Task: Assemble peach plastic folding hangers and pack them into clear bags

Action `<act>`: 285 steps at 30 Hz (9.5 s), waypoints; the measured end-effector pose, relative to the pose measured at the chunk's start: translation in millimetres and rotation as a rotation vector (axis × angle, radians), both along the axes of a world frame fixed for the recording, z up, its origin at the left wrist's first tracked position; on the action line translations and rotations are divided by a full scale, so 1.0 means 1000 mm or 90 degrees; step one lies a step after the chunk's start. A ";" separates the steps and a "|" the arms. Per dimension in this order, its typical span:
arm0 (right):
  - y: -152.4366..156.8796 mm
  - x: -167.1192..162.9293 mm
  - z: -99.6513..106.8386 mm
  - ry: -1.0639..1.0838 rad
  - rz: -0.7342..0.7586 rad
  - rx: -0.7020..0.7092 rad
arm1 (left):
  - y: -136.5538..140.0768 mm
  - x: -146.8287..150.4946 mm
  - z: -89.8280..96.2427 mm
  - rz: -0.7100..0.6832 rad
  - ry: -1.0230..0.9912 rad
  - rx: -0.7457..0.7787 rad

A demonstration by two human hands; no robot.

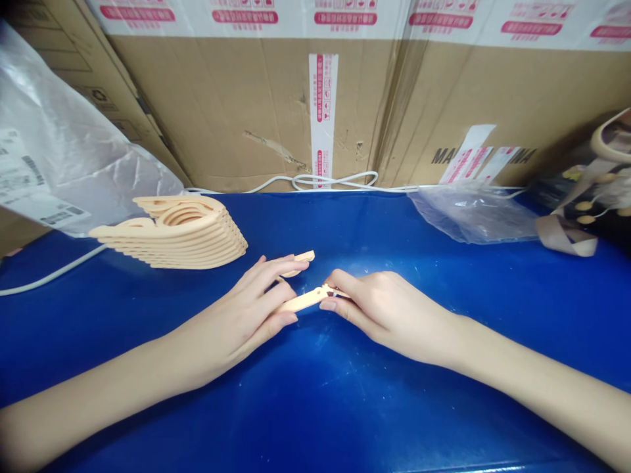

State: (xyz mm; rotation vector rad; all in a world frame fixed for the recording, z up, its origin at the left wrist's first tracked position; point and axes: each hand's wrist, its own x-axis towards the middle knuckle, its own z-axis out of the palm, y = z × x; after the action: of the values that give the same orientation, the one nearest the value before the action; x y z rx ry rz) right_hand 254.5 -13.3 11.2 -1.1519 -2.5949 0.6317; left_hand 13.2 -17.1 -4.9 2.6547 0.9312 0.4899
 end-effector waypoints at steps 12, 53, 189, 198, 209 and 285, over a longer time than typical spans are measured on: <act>-0.006 -0.004 -0.001 -0.022 -0.006 0.030 | 0.006 -0.003 -0.003 -0.035 -0.004 0.031; 0.005 -0.019 0.001 -0.031 -0.022 0.002 | 0.010 -0.012 0.004 -0.027 0.011 0.007; -0.018 -0.017 0.001 0.151 0.184 -0.117 | 0.011 -0.011 0.001 0.191 -0.101 -0.078; -0.005 -0.014 -0.008 0.108 0.179 0.149 | 0.012 -0.012 0.002 0.180 -0.073 -0.025; 0.025 -0.001 -0.012 0.069 0.101 0.267 | 0.019 -0.019 0.000 0.042 -0.054 0.036; 0.033 0.011 -0.008 -0.021 -0.005 0.226 | 0.038 -0.089 0.104 0.301 0.035 0.185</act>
State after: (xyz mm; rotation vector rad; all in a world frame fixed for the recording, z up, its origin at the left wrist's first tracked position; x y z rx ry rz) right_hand 265.1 19.9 3.0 -1.0620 -2.5868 0.1378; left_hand -75.5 20.7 98.9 2.6957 1.6308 0.7024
